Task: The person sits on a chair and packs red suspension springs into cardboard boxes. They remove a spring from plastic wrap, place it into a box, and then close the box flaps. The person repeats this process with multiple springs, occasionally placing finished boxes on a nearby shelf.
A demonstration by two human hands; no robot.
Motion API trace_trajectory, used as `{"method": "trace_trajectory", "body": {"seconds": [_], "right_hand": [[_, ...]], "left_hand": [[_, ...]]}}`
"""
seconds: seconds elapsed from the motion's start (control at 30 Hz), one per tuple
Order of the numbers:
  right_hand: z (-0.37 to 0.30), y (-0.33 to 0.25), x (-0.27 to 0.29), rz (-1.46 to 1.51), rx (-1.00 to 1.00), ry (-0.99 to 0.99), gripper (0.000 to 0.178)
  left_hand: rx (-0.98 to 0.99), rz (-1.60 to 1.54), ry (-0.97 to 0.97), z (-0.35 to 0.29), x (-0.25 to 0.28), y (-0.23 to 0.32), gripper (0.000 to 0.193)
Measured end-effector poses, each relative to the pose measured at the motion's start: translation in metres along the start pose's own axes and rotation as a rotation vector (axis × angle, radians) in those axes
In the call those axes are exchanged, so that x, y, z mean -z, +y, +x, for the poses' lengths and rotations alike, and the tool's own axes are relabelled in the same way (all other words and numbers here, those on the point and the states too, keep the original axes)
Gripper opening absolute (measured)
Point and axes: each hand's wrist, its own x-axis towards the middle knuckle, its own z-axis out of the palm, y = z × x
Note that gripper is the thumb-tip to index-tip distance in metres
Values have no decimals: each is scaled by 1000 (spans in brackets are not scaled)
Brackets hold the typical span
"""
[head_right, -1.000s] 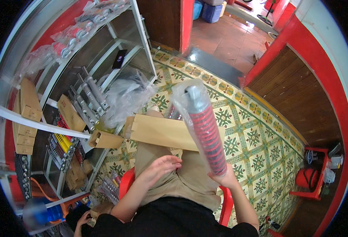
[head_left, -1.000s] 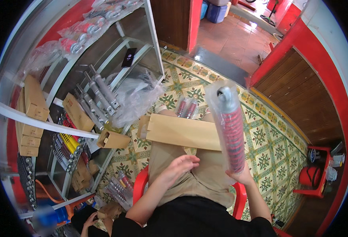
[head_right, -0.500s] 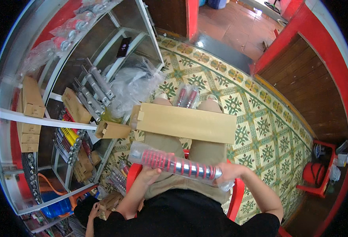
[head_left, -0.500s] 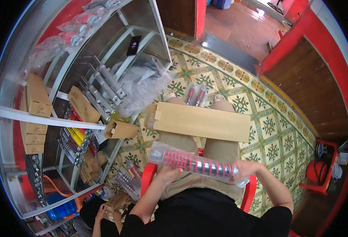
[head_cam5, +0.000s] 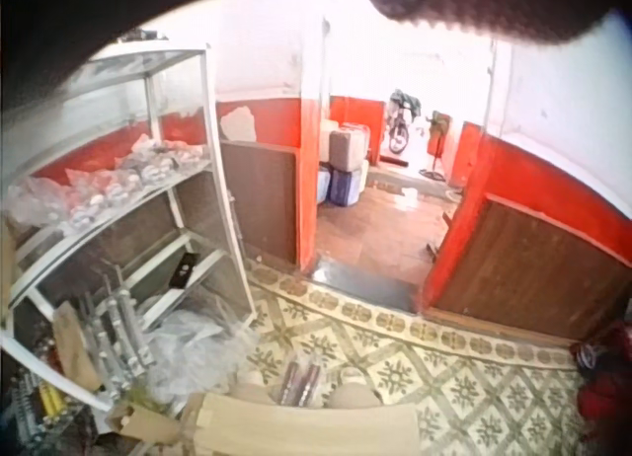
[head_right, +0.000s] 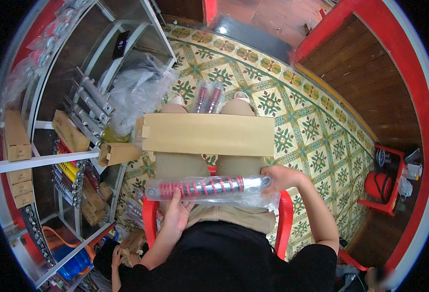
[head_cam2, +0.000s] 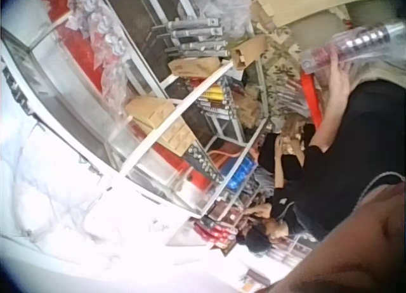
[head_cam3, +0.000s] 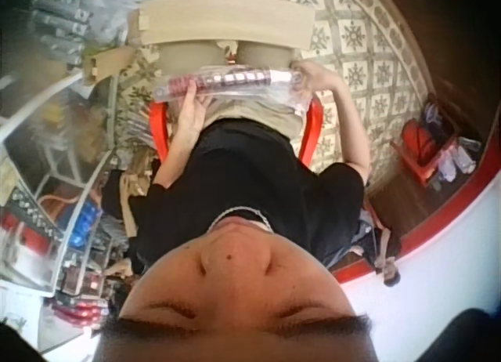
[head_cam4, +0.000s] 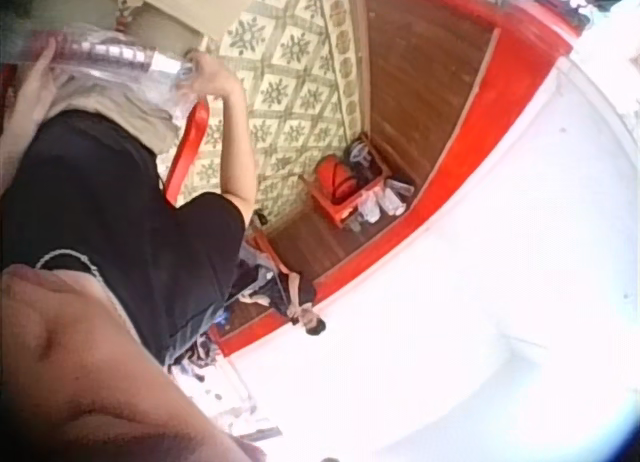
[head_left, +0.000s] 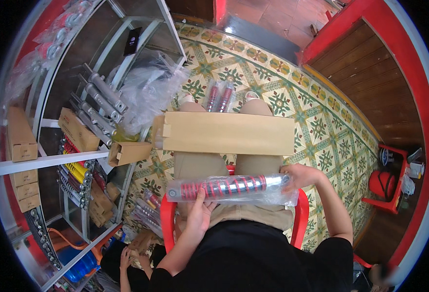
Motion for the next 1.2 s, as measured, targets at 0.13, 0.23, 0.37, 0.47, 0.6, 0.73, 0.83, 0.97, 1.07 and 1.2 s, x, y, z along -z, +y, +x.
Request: {"method": "trace_trajectory", "body": {"seconds": [0.13,0.23,0.37,0.47,0.6,0.73,0.83,0.97,1.07,1.2], "right_hand": [[-14,23,-20,411,92,163,70],[-30,18,-22,519,57,206,80],[-34,40,-47,751,6,286,82],[-30,47,-63,919,-44,355,76],[-30,35,-63,1142,-183,338,66],[-38,28,-66,1222,-101,396,60],[-55,34,-55,1201,-93,344,61],[-52,44,-61,1088,-60,296,62],[-52,46,-58,1052,-57,302,63],[-51,47,-57,1041,-44,309,63]], "left_hand": [[35,76,36,-4,-11,14,33],[110,161,65,-5,-6,31,30],[95,327,61,-9,5,52,25],[141,399,37,-6,20,68,24],[82,484,16,-10,23,69,23],[76,547,-27,-17,34,75,23],[158,634,-54,-19,49,80,25],[73,648,26,-22,43,84,35],[-267,600,182,-23,14,94,41],[-332,771,139,-1,21,100,47]]}}
